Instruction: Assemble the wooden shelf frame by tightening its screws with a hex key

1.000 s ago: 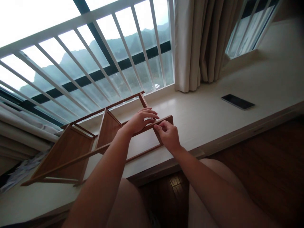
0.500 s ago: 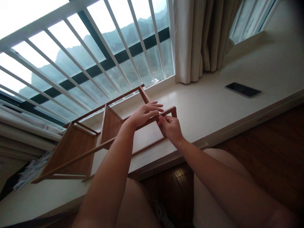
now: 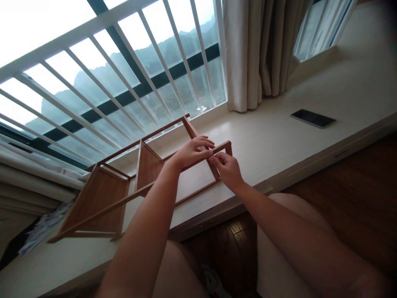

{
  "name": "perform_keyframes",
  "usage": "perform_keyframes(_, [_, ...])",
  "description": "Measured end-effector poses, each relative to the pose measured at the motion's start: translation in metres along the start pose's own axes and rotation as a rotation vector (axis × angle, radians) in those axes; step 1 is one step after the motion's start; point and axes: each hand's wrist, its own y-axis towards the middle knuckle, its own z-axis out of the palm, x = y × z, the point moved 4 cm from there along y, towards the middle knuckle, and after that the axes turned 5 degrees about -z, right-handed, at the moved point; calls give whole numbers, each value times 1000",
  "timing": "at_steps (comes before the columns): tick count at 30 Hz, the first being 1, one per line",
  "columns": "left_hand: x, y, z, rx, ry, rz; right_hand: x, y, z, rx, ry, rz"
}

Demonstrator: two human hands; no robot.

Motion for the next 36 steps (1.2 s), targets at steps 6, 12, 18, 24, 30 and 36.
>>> perform_keyframes(6, [2,1,1,-8,-24,-8,9,-10,-1,-28,-28,-56])
perform_keyframes(12, [2,2,0,-9,-7,-14,14,-13,-6,-33,-191,-133])
perform_keyframes(18, [0,2,0,-2,-17,-53,25,-11,-14,-48,-264,-213])
perform_keyframes(24, [3,3,1,-3,-39,-47,36,-14,-26,-54,-275,-370])
perform_keyframes(30, [3,3,1,-13,-17,-47,33,-16,-31,-40,-258,-405])
perform_keyframes(36, [1,3,1,-7,-5,-61,36,-15,-35,-57,-351,-412])
